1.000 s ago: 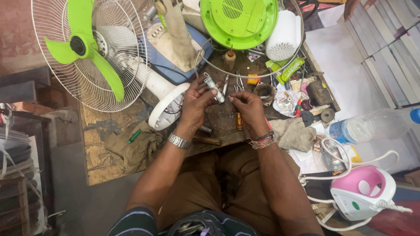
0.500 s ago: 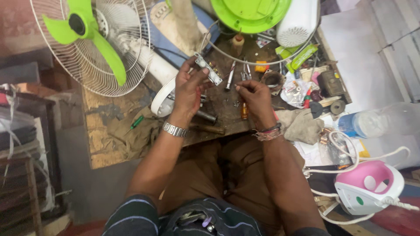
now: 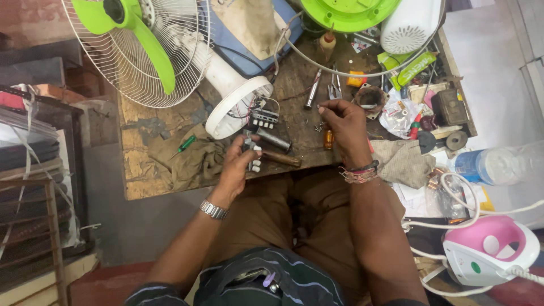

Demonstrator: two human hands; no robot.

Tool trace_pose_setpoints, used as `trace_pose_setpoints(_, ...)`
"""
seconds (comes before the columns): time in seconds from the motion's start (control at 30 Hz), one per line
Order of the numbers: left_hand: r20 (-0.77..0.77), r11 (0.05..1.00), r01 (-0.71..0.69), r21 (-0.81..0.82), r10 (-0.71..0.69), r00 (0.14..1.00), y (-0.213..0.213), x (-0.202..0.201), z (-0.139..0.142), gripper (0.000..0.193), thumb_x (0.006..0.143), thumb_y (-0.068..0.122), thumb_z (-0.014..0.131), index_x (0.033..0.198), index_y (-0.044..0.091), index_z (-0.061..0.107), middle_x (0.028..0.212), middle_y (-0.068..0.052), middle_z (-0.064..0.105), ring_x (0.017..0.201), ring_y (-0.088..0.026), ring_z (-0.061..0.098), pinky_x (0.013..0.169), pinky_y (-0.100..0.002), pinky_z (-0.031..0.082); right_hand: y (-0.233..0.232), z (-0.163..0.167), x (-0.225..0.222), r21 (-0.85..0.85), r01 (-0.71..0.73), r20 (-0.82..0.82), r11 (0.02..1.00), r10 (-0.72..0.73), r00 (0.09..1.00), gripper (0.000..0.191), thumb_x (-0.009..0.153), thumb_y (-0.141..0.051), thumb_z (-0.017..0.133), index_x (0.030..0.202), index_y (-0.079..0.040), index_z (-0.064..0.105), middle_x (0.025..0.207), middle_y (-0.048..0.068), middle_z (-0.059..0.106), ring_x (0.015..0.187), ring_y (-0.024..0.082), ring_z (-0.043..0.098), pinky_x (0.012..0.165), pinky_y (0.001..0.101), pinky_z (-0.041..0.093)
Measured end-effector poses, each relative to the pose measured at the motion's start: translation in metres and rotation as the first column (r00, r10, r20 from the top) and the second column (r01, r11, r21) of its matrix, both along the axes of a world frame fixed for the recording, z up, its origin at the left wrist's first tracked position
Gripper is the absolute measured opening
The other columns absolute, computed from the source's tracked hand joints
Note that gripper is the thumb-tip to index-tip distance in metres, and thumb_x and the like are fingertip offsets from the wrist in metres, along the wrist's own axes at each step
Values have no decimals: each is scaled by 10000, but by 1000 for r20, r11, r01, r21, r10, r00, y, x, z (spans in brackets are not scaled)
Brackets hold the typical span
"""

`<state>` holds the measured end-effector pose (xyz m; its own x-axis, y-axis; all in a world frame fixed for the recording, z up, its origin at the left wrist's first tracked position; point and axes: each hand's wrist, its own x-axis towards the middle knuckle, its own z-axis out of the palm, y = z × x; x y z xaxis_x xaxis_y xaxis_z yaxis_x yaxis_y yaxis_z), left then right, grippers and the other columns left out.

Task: The person uses pliers and a screwdriver to disassemble a small electrical component on a cluttered workbench. They remove parts, adjust internal elements, and reassemble the component while handling wires and small metal pieces.

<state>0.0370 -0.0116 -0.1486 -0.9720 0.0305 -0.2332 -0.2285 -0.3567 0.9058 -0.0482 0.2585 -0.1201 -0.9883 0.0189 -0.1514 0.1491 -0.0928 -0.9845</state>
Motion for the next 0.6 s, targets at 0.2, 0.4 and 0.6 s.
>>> trace_pose_setpoints(0.2,-20,572,10,-820,-47,999,-8,-36,5,398,968,405,779,982,13,719,752,-118,661,682,-164,589,619,-306,451,-1,-6,0,18,-23,-24,1000,24,999,112,930,-53,734,1028,0,737,795,-37,658,664,27,556,586,190,439)
trace_pose_setpoints(0.4,83,511,65,-857,12,997,2,-48,27,797,824,380,772,1499,79,474,879,-179,759,708,-246,700,687,-375,539,-3,-8,0,59,-26,-10,998,27,1000,112,935,-56,728,1026,8,738,782,-30,652,653,29,554,579,196,446)
trace_pose_setpoints(0.6,8,656,47,-753,-62,998,-2,-60,19,931,761,319,778,1562,106,354,1276,-181,674,953,-292,730,833,-373,567,-4,-11,-1,27,-50,-17,998,50,999,122,937,-65,728,1029,15,726,774,-26,648,649,33,552,573,202,450)
